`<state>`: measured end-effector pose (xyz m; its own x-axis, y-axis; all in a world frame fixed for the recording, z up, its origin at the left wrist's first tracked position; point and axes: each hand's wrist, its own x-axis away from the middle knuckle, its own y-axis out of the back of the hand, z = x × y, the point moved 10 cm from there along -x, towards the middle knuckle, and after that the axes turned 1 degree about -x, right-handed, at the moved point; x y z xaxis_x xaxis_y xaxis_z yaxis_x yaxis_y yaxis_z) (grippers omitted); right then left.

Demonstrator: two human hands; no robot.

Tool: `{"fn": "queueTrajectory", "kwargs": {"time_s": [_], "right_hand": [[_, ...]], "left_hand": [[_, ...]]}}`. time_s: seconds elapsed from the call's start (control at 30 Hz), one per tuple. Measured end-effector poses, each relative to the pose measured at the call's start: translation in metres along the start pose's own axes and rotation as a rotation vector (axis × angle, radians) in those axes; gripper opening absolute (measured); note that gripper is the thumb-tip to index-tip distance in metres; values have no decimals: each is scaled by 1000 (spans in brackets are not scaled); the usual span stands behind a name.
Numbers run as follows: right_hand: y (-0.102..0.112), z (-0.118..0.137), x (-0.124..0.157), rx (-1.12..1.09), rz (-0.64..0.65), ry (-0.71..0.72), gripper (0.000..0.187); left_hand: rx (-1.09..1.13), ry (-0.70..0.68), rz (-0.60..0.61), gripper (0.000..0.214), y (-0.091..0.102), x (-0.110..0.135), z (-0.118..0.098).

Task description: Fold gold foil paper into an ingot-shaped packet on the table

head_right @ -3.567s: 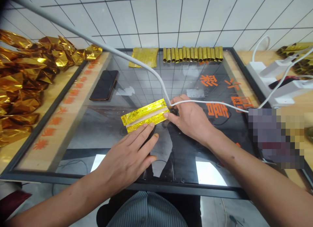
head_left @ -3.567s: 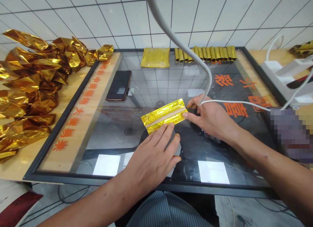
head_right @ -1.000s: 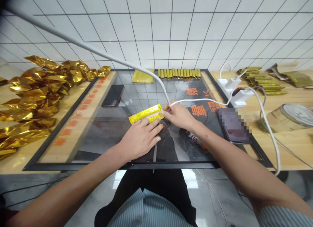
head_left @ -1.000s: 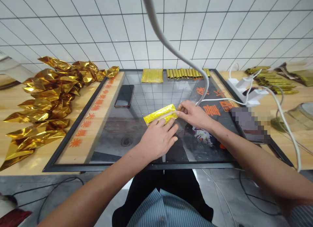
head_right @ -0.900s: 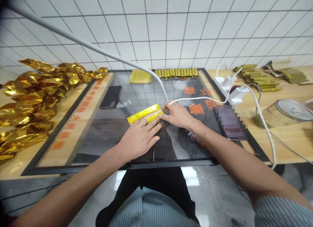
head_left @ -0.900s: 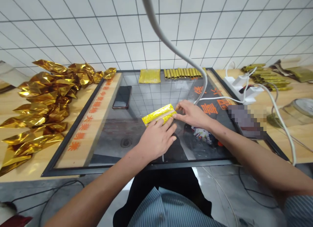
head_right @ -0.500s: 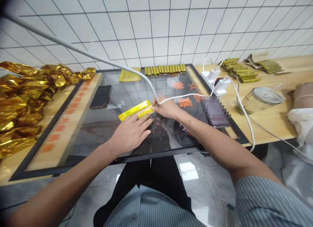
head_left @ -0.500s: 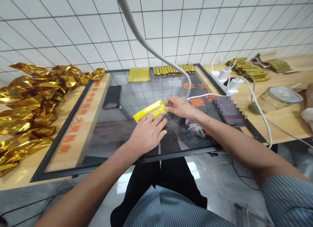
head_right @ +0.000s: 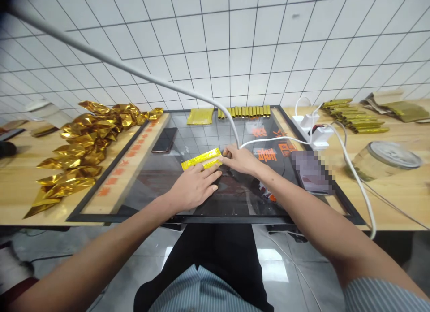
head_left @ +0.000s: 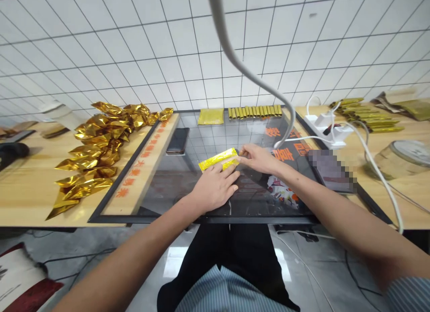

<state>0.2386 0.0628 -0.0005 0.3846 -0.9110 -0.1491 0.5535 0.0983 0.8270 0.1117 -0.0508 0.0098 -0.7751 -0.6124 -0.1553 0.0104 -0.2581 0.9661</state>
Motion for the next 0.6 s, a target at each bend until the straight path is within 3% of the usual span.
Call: {"fn": "queueTrajectory", "kwargs": {"time_s": [0.1,0.37,0.6], "right_hand": [[-2,-3,2,18,-24,-11,37],[-5,-4,6,42,-18,-70,33],[-2,0,9,53,-16,-24,30]], "left_hand": [[4,26,7,46,2,1,-1],[45,99,16,48,2,10,3],[79,136,6,41,4,48,12]]}}
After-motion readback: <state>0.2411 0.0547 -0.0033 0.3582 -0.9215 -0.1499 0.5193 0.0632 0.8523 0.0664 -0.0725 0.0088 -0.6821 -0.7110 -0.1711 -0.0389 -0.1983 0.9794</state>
